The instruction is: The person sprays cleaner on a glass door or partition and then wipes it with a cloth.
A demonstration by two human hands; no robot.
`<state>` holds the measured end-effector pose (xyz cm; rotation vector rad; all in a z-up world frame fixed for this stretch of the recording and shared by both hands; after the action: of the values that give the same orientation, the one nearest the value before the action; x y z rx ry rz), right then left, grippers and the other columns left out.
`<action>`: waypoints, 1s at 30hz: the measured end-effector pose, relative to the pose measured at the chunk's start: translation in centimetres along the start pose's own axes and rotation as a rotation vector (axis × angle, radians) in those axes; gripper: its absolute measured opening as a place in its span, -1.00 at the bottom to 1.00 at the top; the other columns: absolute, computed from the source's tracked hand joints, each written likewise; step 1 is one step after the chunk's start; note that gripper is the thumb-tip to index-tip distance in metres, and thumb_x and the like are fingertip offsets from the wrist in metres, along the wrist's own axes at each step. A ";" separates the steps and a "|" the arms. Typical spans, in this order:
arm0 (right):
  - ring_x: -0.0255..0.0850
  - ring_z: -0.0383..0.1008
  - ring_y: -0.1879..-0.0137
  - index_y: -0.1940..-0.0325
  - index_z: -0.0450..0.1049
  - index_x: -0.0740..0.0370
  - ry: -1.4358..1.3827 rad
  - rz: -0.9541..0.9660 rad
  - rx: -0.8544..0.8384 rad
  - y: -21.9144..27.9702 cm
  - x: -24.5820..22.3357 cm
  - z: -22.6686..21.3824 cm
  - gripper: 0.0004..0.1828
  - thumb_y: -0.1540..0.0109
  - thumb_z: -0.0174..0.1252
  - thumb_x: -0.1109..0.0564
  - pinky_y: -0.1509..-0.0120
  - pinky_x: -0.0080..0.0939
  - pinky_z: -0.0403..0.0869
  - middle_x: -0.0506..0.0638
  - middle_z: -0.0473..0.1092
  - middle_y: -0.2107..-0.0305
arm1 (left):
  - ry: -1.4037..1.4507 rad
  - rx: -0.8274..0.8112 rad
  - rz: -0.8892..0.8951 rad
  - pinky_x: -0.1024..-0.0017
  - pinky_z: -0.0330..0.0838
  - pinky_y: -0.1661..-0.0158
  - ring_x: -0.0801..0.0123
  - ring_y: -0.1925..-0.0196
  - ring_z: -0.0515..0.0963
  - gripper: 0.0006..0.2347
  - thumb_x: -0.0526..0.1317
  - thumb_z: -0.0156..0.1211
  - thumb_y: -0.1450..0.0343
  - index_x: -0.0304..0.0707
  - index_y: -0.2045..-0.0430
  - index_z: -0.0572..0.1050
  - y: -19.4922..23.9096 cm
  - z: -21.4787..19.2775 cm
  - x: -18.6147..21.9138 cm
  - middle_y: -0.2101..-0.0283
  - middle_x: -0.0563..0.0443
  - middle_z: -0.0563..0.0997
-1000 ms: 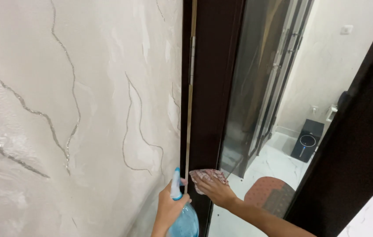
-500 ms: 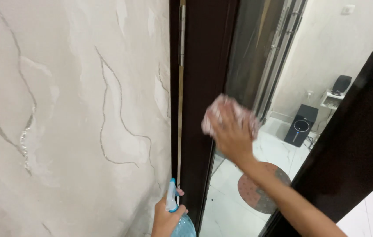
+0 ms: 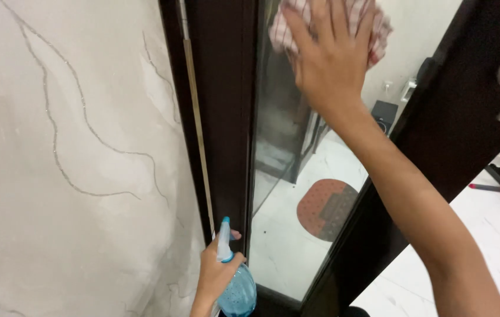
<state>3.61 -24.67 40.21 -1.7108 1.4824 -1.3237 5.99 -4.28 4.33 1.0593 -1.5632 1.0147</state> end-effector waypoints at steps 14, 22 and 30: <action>0.03 -0.23 -0.67 -0.44 0.15 0.09 0.409 -0.903 -0.362 33.9 -11.4 14.3 -0.40 -0.32 -0.04 -0.04 -0.58 0.35 -0.19 0.09 -0.14 -0.59 | 0.028 -0.099 0.294 0.49 0.47 0.31 0.51 0.42 0.49 -0.64 -0.43 0.34 -0.16 -0.29 0.15 0.55 2.6 5.0 3.6 0.27 0.02 0.67; 0.13 -0.02 -0.60 -0.58 0.14 -0.13 -0.124 0.344 -0.267 3.8 6.7 -3.9 -0.48 -0.53 0.01 -0.08 -0.62 0.52 -0.07 0.04 0.08 -0.46 | 0.002 -0.134 0.282 0.47 0.54 0.26 0.43 0.40 0.69 -0.63 -0.43 0.32 -0.15 -0.32 0.14 0.54 4.1 7.4 5.3 0.14 0.00 0.70; 0.05 -0.09 -0.65 -0.58 0.18 -0.09 0.053 0.034 -0.128 26.5 -2.9 5.7 -0.19 -0.23 0.15 0.16 -0.53 0.53 -0.03 0.02 -0.04 -0.55 | 0.099 -0.206 0.246 0.45 0.55 0.29 0.41 0.39 0.73 -0.63 -0.45 0.31 -0.18 -0.33 0.12 0.53 4.8 8.1 5.4 0.14 -0.02 0.70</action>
<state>-2.71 -30.28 14.33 -1.7332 1.6506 -1.2902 -1.50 -11.43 7.42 0.6774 -1.7033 1.0273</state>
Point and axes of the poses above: each hand's wrist, its own y-axis away from the middle knuckle, its own z-axis out of the palm, x = y × z, the point moved 9 cm from there along -y, towards the middle knuckle
